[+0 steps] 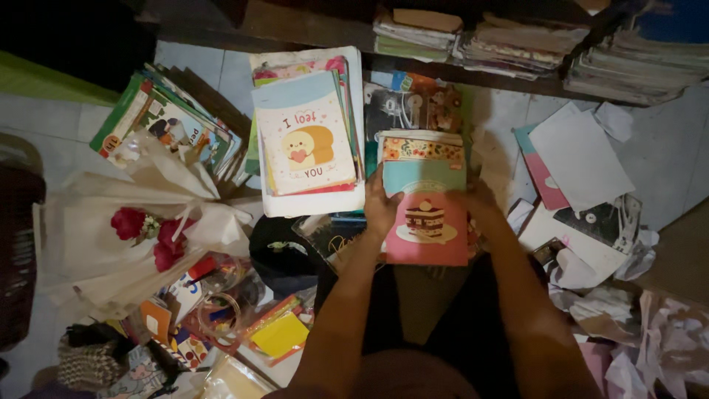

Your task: The person sits on the floor and sorts through a large pile of books and notebooks. They pick up items, flip through pages, and place them into separate stacks or onto a nearby shelf.

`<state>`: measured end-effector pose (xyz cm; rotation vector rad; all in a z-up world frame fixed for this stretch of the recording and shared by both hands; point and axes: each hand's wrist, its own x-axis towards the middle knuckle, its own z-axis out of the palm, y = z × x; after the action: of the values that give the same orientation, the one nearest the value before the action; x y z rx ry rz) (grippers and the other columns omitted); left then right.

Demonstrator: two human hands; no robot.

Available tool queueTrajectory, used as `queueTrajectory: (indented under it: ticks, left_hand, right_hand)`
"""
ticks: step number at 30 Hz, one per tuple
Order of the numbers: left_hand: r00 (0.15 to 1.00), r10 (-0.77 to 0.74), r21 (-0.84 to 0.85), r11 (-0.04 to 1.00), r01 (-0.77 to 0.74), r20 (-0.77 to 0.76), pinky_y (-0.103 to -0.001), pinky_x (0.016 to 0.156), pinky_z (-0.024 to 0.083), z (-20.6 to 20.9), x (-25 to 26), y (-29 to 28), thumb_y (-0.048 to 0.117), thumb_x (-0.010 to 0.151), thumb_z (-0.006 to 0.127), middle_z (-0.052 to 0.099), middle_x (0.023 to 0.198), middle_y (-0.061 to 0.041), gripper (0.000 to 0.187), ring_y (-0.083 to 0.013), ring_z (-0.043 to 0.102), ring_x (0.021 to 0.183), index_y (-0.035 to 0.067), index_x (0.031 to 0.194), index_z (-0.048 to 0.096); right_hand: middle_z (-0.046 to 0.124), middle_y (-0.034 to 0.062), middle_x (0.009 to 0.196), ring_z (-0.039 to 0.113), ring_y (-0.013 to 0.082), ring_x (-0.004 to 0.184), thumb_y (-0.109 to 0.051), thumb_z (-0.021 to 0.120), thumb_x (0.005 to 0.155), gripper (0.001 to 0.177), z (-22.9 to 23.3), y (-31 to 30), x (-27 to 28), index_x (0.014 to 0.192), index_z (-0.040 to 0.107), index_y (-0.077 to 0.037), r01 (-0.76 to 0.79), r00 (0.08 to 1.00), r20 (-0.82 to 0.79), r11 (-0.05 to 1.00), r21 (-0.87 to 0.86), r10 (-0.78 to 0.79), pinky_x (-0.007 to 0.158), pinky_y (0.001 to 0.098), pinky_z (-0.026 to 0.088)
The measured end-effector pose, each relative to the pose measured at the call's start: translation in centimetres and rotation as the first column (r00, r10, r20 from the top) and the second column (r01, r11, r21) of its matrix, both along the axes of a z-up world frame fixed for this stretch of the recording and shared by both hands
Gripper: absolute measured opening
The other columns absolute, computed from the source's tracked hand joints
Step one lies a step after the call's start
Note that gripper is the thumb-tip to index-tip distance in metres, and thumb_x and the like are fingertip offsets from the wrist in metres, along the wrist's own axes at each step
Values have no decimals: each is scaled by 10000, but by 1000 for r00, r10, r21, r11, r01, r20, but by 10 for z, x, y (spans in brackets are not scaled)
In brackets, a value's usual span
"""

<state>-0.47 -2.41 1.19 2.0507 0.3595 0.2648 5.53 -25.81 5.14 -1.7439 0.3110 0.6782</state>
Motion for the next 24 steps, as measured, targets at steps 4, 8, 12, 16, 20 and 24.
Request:
queueTrajectory:
  ticks: [4, 8, 12, 16, 20, 24]
  left_hand:
    - [980, 86, -199, 972, -122, -178, -419, 904, 541, 26, 3, -12, 60, 791, 766, 471, 1540, -215, 794, -350, 629, 1026, 132, 1518, 454]
    - [966, 51, -108, 991, -80, -252, -390, 885, 571, 54, -1, -18, 12, 873, 660, 382, 1614, -307, 721, -323, 666, 806, 142, 1557, 474]
    - [987, 145, 311, 937, -157, 64, -477, 968, 487, 73, 6, -25, 3, 726, 761, 516, 1430, -320, 738, -392, 601, 1082, 81, 1426, 539]
    - [996, 64, 238, 970, -50, -54, -478, 1000, 478, 77, 5, -33, 28, 793, 742, 630, 1337, -214, 626, -378, 622, 1143, 84, 1385, 546]
    - [897, -11, -105, 994, -40, -442, -430, 817, 527, 65, 5, -40, 49, 966, 624, 677, 1327, -168, 697, -349, 701, 898, 164, 1619, 408]
    - [985, -134, -604, 778, 174, 111, -355, 937, 529, 49, 10, -30, -54, 882, 717, 654, 1303, -199, 569, -265, 642, 1136, -36, 1423, 540]
  right_hand:
    - [720, 111, 952, 660, 169, 740, -153, 767, 814, 388, -38, -13, -24, 1155, 691, 15, 37, 999, -17, 999, -9, -37, 592, 331, 527]
    - [705, 110, 966, 660, 164, 797, -135, 789, 824, 373, -89, -13, -41, 1142, 672, 20, 96, 969, 235, 992, -77, -76, 649, 329, 551]
    - [684, 75, 986, 640, 155, 834, -85, 801, 771, 486, -108, -22, -47, 1203, 590, -14, 117, 904, 418, 992, -41, -90, 683, 326, 535]
    - [678, 65, 987, 645, 159, 796, -62, 745, 788, 498, -101, -16, -55, 1255, 576, -31, 239, 955, 179, 971, -3, -235, 639, 328, 560]
    - [676, 86, 970, 637, 186, 762, 6, 694, 800, 544, -69, -1, -55, 1320, 536, -6, 340, 935, 54, 929, 144, -351, 582, 337, 547]
    - [654, 2, 1014, 678, 126, 833, 32, 672, 765, 699, -19, -21, -58, 1394, 414, -130, 329, 923, 92, 888, 321, -374, 625, 291, 601]
